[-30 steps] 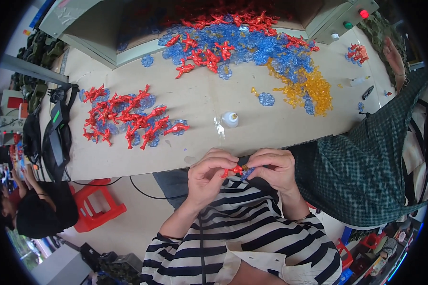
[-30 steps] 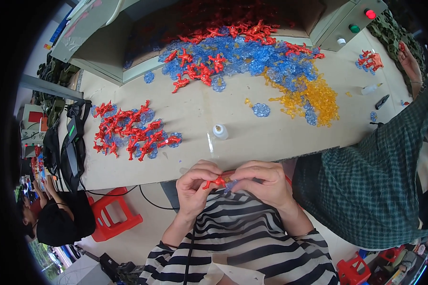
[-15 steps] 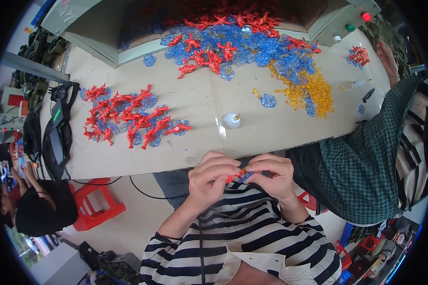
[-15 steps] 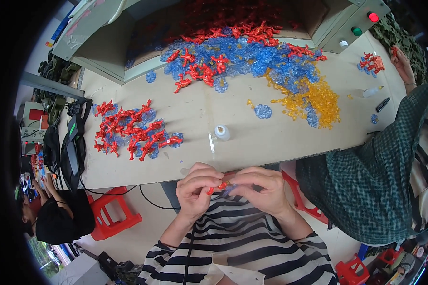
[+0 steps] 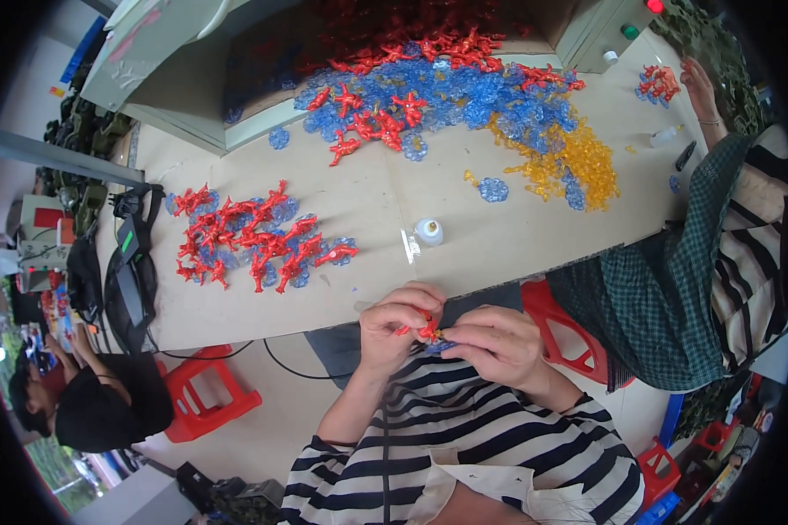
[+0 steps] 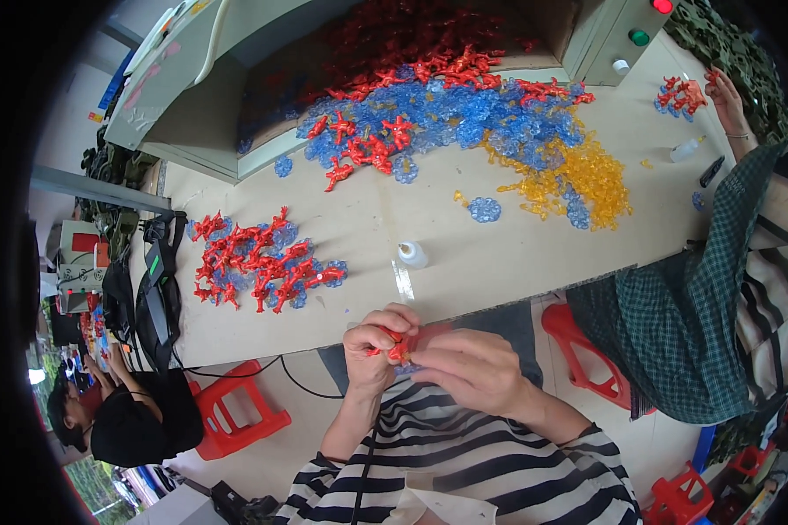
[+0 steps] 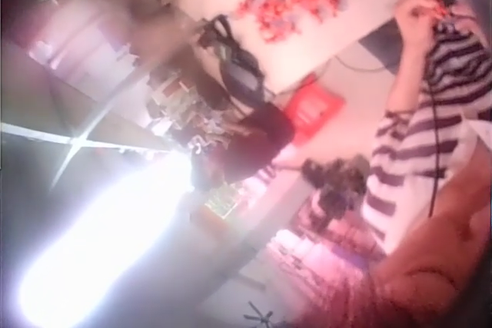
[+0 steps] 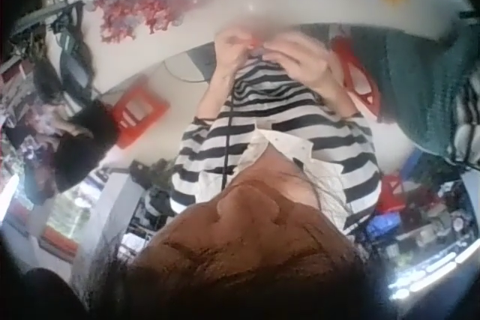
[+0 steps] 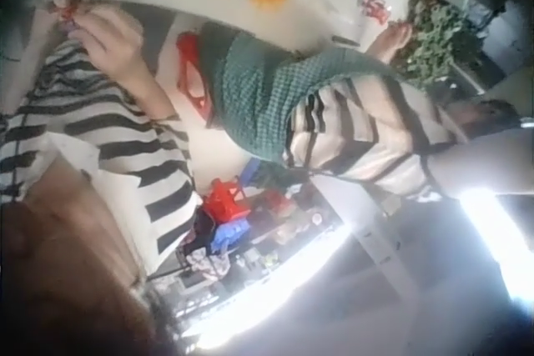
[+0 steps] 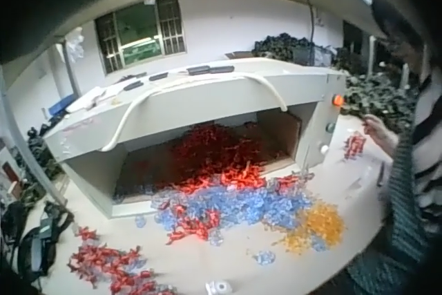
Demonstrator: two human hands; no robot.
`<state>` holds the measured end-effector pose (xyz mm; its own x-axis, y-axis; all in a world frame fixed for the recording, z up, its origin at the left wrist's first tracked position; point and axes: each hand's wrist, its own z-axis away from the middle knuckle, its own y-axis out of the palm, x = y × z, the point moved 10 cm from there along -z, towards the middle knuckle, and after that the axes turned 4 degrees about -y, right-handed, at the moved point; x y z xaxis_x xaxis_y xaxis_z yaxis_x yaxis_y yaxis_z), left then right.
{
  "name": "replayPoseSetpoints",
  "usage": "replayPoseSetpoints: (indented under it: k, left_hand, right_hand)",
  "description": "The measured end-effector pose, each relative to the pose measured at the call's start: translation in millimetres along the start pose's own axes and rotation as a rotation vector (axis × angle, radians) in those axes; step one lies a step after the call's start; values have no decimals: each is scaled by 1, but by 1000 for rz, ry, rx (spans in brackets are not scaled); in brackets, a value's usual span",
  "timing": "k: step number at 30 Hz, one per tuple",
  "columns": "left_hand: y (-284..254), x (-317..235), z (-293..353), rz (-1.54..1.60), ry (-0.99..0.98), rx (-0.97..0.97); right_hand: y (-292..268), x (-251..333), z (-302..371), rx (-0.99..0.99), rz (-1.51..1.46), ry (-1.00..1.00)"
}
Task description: The person assembles toy figurines by applying glue from a bottle onto the figurines and attaching them to plastic bases by hand.
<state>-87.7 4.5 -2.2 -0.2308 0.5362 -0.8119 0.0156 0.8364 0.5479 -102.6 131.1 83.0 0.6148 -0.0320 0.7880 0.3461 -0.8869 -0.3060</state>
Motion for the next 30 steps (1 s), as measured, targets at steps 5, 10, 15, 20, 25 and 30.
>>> replayPoseSetpoints:
  k: [5,10,15,20,25,30]
  left_hand:
    - [10,-5,-5,10,20,121]
    - [13,-2,-6,-22,-22,131]
    - [19,-13,-8,-146,20,201]
    - [27,-19,-10,-362,36,212]
    - [26,-19,-9,-370,54,197]
    - [22,-14,-8,-250,44,220]
  right_hand:
    - [-1,4,3,-6,7,-29]
    - [-1,5,6,-27,-12,-94]
    - [-2,-3,9,-19,-59,-73]
    - [-2,-14,14,-46,-153,-43]
    - [-1,-13,14,-58,-141,-72]
    - [1,-1,13,-63,-53,-65]
